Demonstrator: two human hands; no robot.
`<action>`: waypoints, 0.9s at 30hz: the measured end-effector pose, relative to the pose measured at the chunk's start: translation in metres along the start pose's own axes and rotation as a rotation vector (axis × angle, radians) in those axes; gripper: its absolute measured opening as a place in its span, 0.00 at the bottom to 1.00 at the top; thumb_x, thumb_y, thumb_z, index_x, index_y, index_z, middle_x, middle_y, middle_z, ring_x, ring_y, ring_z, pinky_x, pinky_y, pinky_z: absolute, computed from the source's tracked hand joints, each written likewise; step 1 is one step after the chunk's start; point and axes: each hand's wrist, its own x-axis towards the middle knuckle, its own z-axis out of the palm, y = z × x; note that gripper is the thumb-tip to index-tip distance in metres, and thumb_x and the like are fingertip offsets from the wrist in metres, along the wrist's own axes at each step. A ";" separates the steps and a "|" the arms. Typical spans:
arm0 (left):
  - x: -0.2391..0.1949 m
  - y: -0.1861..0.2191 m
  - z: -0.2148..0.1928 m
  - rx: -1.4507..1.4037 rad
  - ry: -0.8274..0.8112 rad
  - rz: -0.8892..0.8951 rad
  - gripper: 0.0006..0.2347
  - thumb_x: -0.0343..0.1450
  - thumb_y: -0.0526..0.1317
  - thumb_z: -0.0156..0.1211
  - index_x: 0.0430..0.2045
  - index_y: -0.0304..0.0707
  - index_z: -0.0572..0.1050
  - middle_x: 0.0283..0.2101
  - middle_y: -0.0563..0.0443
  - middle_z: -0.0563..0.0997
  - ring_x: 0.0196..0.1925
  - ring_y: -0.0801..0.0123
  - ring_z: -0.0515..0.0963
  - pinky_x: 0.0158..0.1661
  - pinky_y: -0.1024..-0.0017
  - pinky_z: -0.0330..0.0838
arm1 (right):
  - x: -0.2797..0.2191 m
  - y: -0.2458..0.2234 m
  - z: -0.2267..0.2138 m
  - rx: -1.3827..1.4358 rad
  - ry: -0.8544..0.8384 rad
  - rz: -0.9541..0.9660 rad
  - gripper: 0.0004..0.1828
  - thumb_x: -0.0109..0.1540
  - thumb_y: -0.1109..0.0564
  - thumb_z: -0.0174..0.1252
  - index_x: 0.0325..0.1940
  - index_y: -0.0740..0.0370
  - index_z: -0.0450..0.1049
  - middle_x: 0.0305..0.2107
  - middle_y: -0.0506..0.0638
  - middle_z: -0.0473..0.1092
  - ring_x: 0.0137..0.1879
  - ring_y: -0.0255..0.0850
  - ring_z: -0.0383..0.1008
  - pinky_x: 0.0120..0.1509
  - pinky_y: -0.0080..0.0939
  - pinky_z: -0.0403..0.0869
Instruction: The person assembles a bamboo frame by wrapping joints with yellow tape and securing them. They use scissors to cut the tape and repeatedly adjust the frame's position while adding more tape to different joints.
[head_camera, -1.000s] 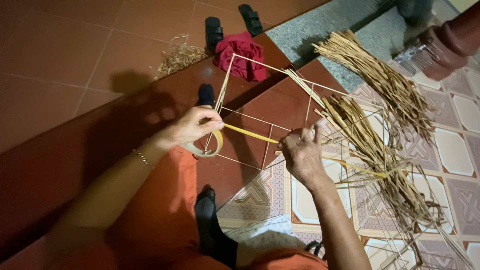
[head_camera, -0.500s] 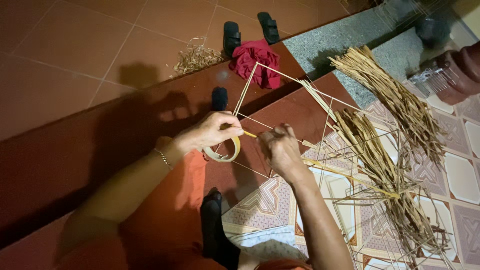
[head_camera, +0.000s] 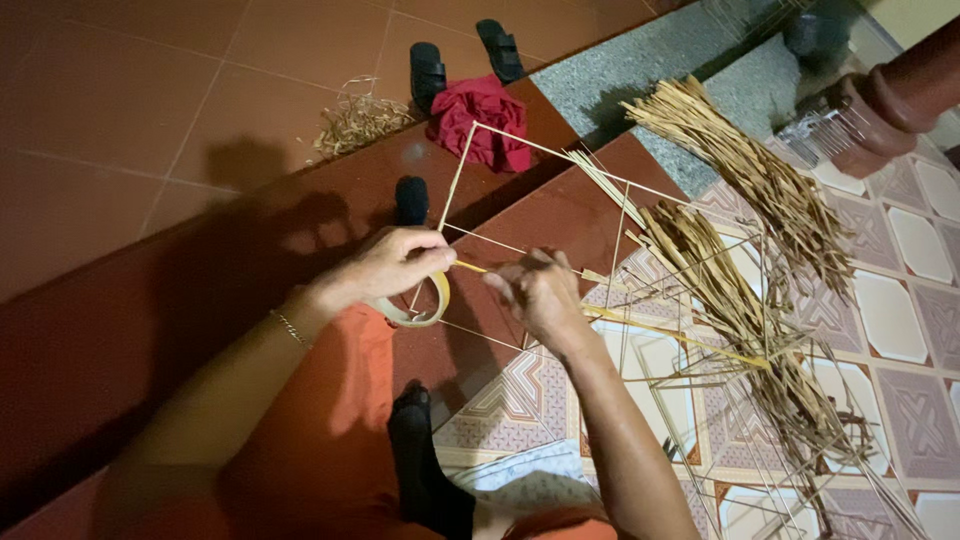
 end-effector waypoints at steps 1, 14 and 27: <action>0.003 -0.005 0.001 -0.029 -0.028 -0.056 0.10 0.75 0.43 0.58 0.33 0.35 0.81 0.31 0.52 0.83 0.34 0.75 0.80 0.38 0.72 0.74 | -0.007 0.005 -0.006 -0.025 -0.003 0.013 0.11 0.61 0.48 0.67 0.33 0.57 0.84 0.30 0.50 0.80 0.38 0.46 0.74 0.58 0.50 0.69; 0.024 -0.043 -0.005 -0.065 -0.098 -0.089 0.08 0.69 0.40 0.67 0.30 0.34 0.84 0.32 0.53 0.81 0.36 0.73 0.79 0.39 0.72 0.73 | -0.062 0.051 -0.030 0.420 -0.018 0.441 0.10 0.59 0.47 0.66 0.32 0.53 0.84 0.31 0.44 0.81 0.40 0.35 0.77 0.65 0.49 0.68; 0.018 -0.030 -0.004 0.172 0.057 0.056 0.06 0.66 0.40 0.68 0.25 0.35 0.83 0.29 0.50 0.75 0.31 0.68 0.74 0.33 0.68 0.68 | -0.065 0.040 -0.012 0.076 0.172 0.415 0.16 0.59 0.44 0.68 0.29 0.59 0.82 0.22 0.55 0.73 0.33 0.48 0.72 0.44 0.49 0.71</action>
